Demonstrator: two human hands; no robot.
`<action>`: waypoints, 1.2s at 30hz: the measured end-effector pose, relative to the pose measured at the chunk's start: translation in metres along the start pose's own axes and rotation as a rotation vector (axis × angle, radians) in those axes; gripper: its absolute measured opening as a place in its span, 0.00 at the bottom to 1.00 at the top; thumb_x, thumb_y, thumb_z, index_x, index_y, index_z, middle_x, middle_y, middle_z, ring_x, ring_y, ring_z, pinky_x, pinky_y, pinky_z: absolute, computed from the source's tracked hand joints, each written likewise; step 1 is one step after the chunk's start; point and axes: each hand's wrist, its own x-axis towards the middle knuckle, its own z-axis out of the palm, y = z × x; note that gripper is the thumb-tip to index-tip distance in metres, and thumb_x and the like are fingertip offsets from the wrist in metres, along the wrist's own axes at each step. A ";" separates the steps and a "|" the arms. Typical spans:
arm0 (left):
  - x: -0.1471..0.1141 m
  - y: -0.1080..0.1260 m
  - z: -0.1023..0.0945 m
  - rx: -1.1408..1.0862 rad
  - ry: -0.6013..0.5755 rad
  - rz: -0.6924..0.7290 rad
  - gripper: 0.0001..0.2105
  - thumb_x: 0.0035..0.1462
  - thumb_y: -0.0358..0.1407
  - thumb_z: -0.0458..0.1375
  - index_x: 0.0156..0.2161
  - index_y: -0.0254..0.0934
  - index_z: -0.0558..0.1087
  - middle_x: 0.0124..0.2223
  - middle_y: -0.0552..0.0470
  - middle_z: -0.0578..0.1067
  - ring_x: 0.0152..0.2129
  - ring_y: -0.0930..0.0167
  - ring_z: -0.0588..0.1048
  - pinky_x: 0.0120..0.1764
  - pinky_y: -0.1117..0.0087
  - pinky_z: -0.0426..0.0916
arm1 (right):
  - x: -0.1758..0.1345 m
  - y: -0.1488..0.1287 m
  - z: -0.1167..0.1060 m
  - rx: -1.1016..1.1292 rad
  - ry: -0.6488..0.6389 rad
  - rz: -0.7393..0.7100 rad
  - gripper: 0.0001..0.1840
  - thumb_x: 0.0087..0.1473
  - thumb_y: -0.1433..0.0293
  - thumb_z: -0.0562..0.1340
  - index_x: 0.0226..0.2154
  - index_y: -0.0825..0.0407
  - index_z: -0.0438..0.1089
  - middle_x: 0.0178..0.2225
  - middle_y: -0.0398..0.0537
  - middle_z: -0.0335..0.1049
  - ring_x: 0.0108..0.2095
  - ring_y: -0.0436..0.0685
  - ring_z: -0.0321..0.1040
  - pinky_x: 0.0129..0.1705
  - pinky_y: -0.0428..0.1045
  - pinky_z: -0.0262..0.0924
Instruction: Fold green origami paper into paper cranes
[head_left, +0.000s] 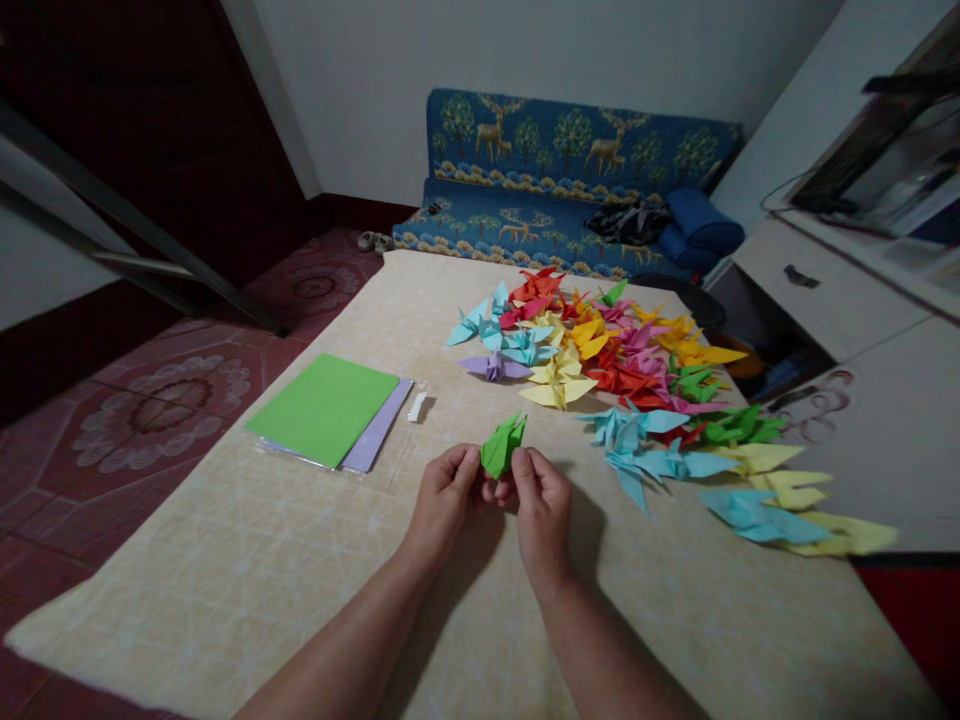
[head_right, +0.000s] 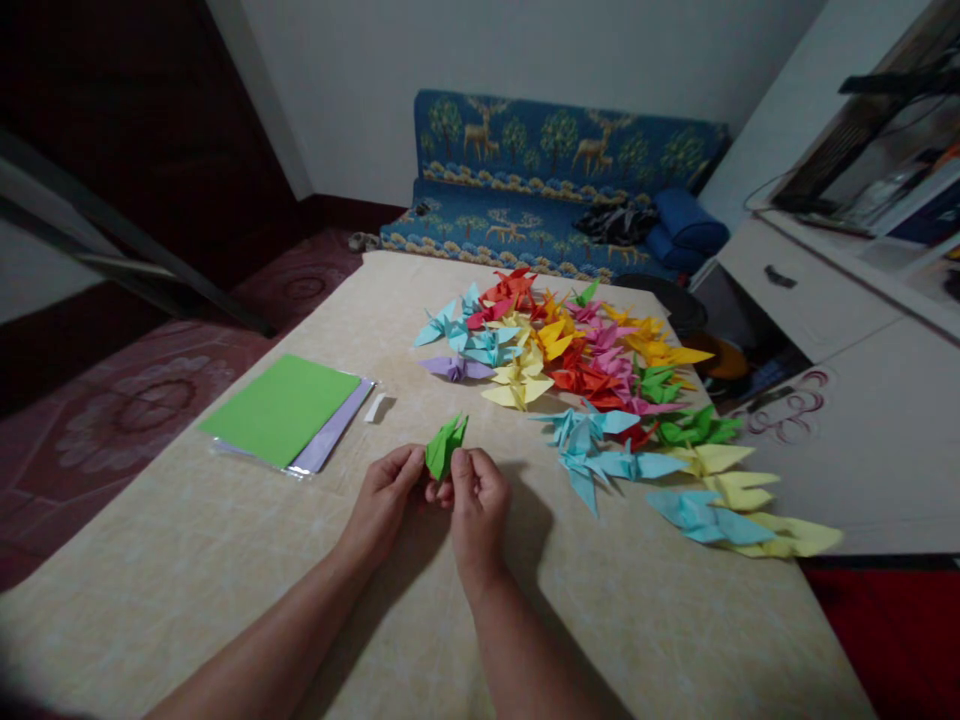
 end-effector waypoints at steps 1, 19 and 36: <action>0.000 0.000 -0.001 -0.010 -0.009 -0.009 0.18 0.58 0.47 0.57 0.25 0.33 0.70 0.20 0.53 0.70 0.17 0.76 0.65 0.21 0.76 0.58 | 0.000 0.000 0.000 0.010 -0.007 -0.013 0.19 0.59 0.58 0.58 0.23 0.53 0.64 0.17 0.38 0.62 0.17 0.47 0.62 0.19 0.41 0.57; 0.002 -0.002 -0.009 -0.186 0.065 -0.079 0.15 0.47 0.39 0.68 0.39 0.32 0.77 0.36 0.47 0.79 0.26 0.71 0.75 0.28 0.73 0.70 | 0.004 0.007 -0.011 -0.283 -0.012 -0.282 0.05 0.56 0.67 0.62 0.32 0.52 0.71 0.31 0.45 0.68 0.29 0.52 0.67 0.29 0.45 0.62; 0.004 -0.001 -0.008 -0.122 0.122 -0.053 0.11 0.42 0.35 0.70 0.33 0.33 0.79 0.31 0.49 0.80 0.26 0.72 0.75 0.33 0.73 0.69 | 0.005 0.001 -0.014 -0.229 -0.033 -0.236 0.12 0.57 0.66 0.59 0.25 0.52 0.69 0.26 0.44 0.64 0.27 0.52 0.62 0.27 0.45 0.56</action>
